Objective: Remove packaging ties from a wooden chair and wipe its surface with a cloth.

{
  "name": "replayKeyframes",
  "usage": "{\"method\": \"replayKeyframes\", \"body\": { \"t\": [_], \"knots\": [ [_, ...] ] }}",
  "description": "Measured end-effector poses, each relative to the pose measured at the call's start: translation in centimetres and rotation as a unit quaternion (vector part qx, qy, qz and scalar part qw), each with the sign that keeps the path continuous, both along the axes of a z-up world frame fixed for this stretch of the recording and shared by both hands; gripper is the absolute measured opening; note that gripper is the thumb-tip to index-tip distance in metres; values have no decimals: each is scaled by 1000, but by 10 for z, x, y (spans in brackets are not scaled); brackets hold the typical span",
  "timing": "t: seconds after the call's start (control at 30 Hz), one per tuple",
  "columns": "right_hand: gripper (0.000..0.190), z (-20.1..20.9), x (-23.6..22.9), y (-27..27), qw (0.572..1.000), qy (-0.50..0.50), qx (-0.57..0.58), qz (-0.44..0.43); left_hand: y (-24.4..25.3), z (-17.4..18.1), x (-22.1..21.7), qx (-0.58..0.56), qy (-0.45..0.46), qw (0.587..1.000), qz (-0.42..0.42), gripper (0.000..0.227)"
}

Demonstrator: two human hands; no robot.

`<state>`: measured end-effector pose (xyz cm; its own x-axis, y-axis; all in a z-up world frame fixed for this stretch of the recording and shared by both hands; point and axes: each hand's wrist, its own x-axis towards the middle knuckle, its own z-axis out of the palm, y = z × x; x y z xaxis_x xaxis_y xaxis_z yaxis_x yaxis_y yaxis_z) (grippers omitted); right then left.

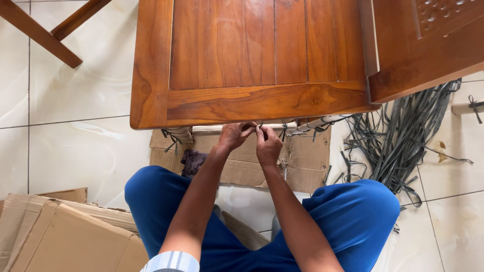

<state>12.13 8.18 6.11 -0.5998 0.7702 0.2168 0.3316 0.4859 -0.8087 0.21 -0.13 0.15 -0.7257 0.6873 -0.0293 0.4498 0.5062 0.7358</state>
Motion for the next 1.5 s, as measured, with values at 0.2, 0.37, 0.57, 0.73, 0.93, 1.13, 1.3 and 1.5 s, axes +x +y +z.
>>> {"method": "replayKeyframes", "body": {
  "t": [0.2, 0.37, 0.57, 0.73, 0.93, 1.13, 1.3, 1.5],
  "knots": [
    [20, -22, -7, 12, 969, 74, -228, -63, 2, -3, 2, 0, 17, 1000, 16, 31],
    [13, -9, -9, 12, 971, 68, -225, -48, 2, 2, 4, 7, 25, 1000, 17, 35],
    [11, -1, -5, 12, 999, 21, -19, 16, 4, 10, 4, -15, 16, 1000, 11, 46],
    [17, -3, -5, 7, 994, 16, 101, 49, 3, 8, 3, -27, 22, 999, 2, 48],
    [25, -17, -3, 14, 988, -7, 137, 69, 3, 13, 4, -12, 42, 999, -11, 44],
    [21, -15, -5, 11, 990, -4, 130, 54, 1, -2, 1, 20, 62, 998, -7, 36],
    [17, -17, -3, 8, 992, -1, 118, 46, 0, -1, 2, 56, 73, 996, -3, 32],
    [13, -24, -4, 8, 999, 11, 32, 38, 0, -4, -1, 93, 122, 988, -3, 22]
  ]
}}
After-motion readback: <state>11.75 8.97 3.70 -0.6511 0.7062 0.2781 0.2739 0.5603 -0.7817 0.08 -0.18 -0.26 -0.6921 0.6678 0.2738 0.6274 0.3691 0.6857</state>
